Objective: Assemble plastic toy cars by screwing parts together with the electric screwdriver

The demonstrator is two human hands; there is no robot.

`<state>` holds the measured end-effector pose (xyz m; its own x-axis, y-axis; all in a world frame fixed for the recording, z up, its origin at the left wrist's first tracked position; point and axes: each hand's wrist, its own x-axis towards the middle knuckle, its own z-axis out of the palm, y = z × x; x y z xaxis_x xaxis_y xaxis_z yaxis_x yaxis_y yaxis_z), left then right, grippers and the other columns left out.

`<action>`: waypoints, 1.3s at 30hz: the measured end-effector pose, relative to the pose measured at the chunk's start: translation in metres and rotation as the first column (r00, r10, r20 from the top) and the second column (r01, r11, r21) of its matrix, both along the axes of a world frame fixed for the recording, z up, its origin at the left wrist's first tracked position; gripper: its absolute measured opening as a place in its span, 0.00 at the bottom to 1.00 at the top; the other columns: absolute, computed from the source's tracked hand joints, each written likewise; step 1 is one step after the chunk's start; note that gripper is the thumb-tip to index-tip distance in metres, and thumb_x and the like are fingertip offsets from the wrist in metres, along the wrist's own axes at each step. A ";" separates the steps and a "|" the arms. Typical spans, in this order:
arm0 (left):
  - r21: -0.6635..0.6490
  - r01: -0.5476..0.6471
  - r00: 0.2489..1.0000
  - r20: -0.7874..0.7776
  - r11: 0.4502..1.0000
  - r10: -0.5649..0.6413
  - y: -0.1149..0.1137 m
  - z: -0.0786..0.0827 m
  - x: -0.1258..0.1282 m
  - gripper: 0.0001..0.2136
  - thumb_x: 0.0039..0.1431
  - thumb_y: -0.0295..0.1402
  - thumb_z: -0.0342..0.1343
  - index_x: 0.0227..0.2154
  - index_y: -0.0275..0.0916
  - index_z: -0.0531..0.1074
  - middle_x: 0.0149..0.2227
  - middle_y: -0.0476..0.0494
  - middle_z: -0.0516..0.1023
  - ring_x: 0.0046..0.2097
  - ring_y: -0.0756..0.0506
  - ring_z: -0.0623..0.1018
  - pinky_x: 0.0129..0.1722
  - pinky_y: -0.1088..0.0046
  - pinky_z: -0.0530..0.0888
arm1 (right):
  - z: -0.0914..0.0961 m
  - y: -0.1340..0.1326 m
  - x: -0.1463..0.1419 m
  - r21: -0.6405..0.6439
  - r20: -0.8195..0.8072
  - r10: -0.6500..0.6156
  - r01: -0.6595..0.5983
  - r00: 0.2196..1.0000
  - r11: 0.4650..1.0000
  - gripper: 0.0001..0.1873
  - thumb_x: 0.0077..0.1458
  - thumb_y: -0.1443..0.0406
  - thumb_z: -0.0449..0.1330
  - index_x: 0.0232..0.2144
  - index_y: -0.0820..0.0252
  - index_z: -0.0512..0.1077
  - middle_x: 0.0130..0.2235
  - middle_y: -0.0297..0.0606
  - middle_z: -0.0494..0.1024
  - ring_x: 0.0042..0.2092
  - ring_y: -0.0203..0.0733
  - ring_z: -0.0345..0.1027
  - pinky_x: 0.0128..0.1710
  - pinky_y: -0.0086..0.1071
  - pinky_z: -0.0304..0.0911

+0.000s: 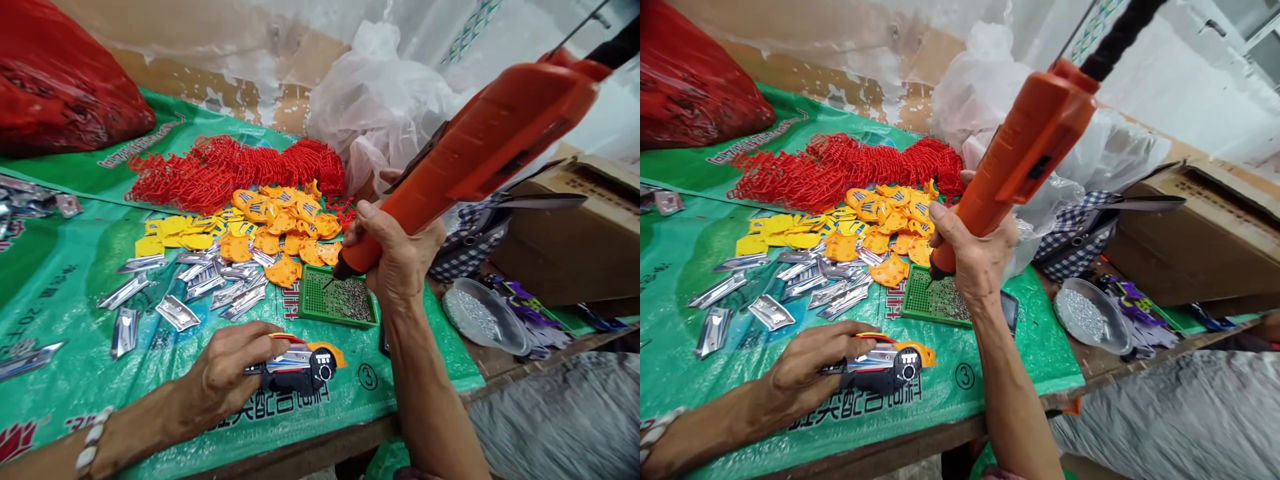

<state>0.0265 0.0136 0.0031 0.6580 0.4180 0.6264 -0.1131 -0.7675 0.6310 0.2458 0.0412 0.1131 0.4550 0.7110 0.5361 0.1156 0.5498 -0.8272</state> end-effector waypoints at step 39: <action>0.077 -0.040 0.999 -0.020 0.996 0.041 0.002 0.001 0.001 0.21 0.57 0.15 0.48 0.52 0.37 0.66 0.46 0.38 0.80 0.45 0.46 0.79 0.39 0.72 0.79 | -0.013 0.002 0.004 -0.063 0.068 -0.034 0.038 0.997 0.997 0.15 0.47 0.62 0.69 0.36 0.55 0.69 0.21 0.22 0.69 0.20 0.34 0.65 0.20 0.30 0.64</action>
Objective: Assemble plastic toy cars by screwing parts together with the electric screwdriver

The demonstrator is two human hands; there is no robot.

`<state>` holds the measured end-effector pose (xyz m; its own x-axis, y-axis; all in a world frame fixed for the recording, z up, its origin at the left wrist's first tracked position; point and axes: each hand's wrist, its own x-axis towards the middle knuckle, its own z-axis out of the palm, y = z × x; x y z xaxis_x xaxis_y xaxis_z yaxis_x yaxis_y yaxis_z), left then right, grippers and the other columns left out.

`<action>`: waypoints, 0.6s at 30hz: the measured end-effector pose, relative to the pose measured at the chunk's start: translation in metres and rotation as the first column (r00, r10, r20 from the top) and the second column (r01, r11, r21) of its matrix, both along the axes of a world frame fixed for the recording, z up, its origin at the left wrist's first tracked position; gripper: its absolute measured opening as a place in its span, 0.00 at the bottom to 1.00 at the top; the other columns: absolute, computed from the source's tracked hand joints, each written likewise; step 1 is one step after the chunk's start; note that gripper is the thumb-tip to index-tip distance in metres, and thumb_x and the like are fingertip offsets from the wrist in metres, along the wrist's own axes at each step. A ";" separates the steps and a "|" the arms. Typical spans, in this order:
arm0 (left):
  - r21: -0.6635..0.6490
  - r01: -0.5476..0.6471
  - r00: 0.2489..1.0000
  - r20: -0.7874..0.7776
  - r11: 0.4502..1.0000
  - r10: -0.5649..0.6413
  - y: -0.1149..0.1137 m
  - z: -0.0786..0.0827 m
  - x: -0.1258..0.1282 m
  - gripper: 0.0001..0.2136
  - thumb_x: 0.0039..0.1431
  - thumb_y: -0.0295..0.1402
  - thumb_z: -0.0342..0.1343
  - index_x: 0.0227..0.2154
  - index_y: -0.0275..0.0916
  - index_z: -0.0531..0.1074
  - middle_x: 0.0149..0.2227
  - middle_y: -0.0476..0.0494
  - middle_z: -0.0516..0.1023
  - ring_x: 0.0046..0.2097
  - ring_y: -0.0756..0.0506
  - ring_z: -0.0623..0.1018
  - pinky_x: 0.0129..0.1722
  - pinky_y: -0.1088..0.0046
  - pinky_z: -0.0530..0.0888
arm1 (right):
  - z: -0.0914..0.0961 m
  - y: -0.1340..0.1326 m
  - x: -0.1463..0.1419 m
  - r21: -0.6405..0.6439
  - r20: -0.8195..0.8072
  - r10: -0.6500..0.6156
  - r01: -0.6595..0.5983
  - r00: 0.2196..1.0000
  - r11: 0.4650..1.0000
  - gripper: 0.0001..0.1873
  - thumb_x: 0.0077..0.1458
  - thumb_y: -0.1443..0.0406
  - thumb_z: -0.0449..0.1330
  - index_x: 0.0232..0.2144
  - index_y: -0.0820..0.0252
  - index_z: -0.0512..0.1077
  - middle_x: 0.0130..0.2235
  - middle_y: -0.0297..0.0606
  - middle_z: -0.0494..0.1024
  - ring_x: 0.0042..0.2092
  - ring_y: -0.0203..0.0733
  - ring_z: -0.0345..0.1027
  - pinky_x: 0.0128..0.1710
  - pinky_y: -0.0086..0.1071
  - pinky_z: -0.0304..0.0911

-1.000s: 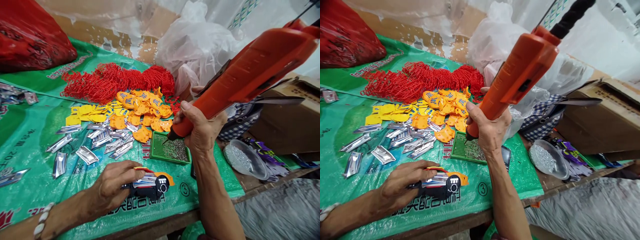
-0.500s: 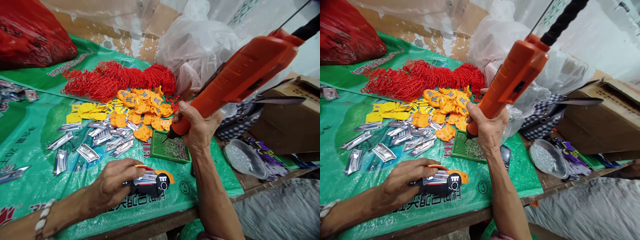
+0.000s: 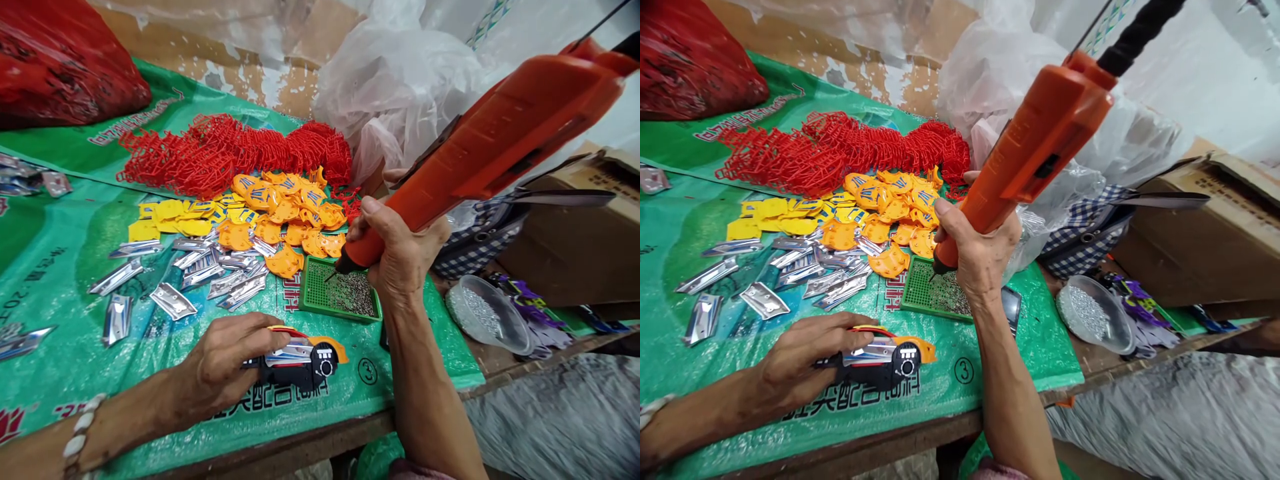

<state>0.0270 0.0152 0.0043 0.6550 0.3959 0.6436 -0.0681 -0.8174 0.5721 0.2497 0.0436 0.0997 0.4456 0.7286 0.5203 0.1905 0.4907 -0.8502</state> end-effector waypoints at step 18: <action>-0.030 -0.010 1.000 -0.028 0.999 0.009 -0.001 -0.001 -0.001 0.22 0.58 0.17 0.49 0.53 0.41 0.65 0.46 0.39 0.80 0.45 0.45 0.80 0.40 0.71 0.79 | 0.001 -0.003 -0.005 -0.034 0.028 -0.026 0.026 0.999 0.999 0.17 0.46 0.59 0.70 0.37 0.54 0.71 0.22 0.24 0.70 0.20 0.34 0.65 0.19 0.30 0.64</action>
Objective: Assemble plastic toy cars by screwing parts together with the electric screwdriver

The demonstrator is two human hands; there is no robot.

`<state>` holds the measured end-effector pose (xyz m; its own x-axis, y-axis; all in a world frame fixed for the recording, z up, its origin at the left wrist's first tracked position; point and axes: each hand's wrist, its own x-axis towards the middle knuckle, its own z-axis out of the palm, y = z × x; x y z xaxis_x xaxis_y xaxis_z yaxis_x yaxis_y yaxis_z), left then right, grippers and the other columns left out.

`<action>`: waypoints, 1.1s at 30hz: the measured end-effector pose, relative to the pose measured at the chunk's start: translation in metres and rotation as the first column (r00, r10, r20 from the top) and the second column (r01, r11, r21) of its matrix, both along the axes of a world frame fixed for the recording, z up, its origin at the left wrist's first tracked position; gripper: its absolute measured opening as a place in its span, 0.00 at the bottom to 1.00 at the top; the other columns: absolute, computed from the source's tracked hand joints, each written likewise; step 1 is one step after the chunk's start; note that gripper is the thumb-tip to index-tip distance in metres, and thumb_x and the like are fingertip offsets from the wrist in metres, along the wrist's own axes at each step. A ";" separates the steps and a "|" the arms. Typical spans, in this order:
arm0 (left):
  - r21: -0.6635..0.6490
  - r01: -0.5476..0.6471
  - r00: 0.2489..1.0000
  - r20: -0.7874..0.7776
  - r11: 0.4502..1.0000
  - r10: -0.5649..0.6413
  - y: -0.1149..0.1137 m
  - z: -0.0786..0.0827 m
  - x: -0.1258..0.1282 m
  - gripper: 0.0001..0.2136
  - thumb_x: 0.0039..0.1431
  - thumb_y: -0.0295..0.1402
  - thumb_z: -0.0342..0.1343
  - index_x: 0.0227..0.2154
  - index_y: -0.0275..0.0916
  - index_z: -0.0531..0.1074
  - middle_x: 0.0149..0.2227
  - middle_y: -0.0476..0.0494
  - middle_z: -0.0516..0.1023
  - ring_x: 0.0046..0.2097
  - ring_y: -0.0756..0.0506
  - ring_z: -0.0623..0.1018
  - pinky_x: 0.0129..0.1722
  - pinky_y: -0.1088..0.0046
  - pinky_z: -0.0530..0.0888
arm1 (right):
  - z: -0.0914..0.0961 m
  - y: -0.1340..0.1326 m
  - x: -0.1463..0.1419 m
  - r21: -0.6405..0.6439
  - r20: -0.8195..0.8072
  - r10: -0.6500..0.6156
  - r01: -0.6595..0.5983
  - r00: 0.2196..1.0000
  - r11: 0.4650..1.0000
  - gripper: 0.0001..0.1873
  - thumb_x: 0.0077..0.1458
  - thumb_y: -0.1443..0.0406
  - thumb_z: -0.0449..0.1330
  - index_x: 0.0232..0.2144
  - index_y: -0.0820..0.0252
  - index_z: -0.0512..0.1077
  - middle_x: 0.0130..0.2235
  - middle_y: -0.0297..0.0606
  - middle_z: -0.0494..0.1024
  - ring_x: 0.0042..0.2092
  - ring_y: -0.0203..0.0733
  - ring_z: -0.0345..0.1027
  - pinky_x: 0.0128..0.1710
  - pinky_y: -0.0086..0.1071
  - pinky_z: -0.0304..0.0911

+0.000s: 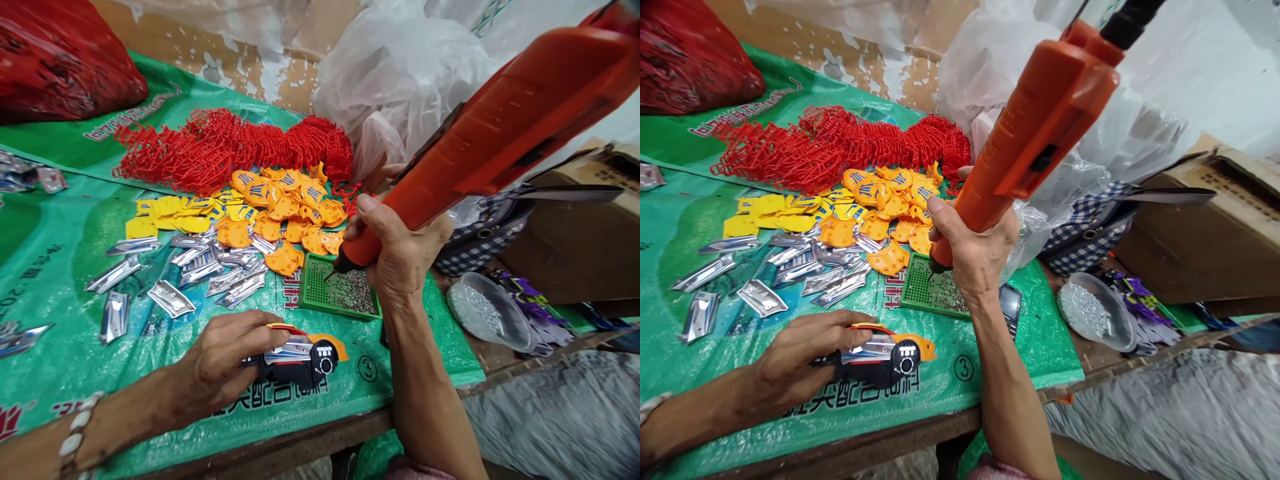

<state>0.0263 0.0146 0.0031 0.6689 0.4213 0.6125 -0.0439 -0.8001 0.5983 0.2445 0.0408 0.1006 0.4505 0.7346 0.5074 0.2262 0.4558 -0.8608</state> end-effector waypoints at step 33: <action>0.041 0.013 0.999 -0.051 0.999 -0.011 0.002 0.006 -0.003 0.20 0.58 0.15 0.47 0.52 0.37 0.66 0.47 0.40 0.78 0.46 0.47 0.79 0.44 0.74 0.78 | 0.001 0.002 -0.004 0.115 -0.024 0.007 -0.004 1.000 0.993 0.14 0.46 0.62 0.70 0.34 0.56 0.71 0.21 0.22 0.70 0.19 0.33 0.66 0.18 0.29 0.63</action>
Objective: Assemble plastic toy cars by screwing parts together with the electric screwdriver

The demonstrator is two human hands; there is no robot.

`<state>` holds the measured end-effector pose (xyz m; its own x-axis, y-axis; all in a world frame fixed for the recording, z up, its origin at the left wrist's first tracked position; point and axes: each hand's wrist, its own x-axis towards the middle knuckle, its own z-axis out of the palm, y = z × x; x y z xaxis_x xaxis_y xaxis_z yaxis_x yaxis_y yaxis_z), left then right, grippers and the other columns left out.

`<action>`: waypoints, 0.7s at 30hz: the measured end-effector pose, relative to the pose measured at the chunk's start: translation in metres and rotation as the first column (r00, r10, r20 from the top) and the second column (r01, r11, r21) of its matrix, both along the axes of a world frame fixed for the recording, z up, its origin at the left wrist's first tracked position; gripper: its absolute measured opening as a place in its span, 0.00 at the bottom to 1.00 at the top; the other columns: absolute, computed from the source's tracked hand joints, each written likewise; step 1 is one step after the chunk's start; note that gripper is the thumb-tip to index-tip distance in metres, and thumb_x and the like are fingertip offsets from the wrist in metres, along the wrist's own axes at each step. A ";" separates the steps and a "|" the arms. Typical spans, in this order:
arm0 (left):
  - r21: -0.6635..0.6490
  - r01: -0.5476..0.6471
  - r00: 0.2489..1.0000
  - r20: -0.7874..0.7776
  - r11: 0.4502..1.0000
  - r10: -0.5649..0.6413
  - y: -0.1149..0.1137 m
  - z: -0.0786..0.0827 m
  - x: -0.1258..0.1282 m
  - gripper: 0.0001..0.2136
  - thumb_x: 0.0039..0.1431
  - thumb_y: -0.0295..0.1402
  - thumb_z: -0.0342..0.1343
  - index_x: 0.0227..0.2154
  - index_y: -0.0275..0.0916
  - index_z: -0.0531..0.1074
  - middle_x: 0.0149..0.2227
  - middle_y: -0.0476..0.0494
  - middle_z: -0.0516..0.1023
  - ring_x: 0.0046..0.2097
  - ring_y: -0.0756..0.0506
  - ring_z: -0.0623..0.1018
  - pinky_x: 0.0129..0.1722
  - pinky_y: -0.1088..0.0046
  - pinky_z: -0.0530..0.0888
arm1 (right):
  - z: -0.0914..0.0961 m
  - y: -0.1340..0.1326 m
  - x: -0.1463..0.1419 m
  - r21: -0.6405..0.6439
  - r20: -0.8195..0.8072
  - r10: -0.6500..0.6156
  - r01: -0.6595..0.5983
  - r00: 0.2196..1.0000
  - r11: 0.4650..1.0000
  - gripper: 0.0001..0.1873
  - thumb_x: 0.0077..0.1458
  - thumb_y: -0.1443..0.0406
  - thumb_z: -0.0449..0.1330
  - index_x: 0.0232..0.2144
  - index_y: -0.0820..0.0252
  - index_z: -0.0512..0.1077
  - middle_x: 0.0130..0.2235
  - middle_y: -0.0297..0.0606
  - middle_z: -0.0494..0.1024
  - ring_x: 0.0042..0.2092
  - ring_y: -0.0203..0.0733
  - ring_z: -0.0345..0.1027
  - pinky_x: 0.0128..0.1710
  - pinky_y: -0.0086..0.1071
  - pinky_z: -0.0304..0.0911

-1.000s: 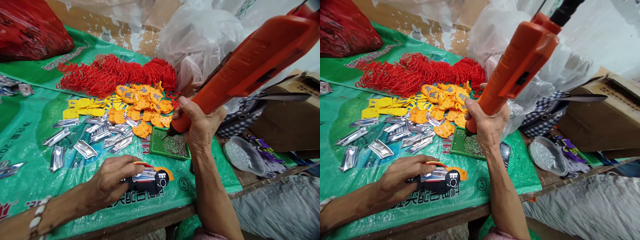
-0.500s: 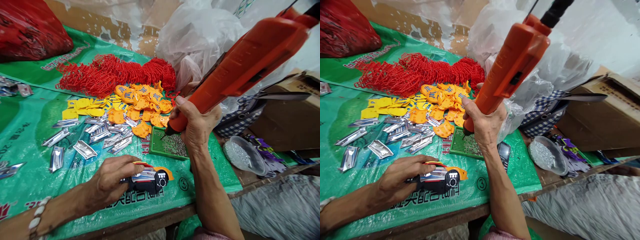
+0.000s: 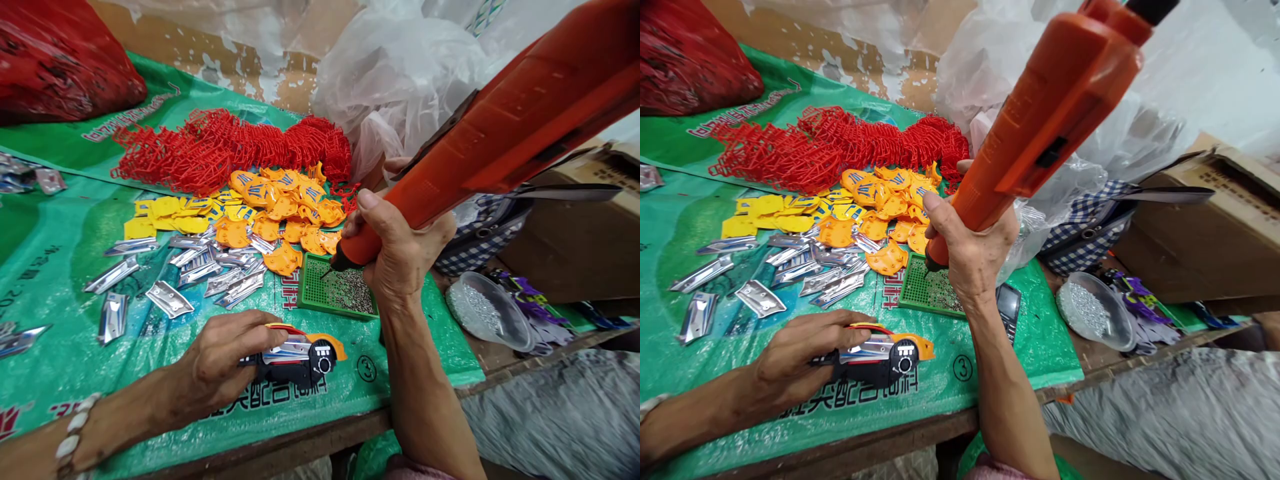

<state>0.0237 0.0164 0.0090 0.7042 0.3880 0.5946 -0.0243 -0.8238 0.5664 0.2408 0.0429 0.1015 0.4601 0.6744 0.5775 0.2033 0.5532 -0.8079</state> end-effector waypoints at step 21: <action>-0.036 0.018 1.000 0.010 0.999 -0.017 -0.001 -0.001 0.000 0.20 0.57 0.14 0.48 0.51 0.37 0.66 0.47 0.40 0.78 0.46 0.48 0.79 0.44 0.75 0.78 | -0.005 0.003 0.006 -0.004 -0.012 0.031 -0.031 0.999 1.000 0.14 0.47 0.64 0.69 0.36 0.57 0.70 0.21 0.22 0.71 0.19 0.33 0.66 0.18 0.29 0.63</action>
<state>0.0237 0.0155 0.0085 0.7055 0.3971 0.5870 -0.0439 -0.8022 0.5954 0.2466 0.0455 0.0962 0.4459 0.6909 0.5691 0.1760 0.5557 -0.8125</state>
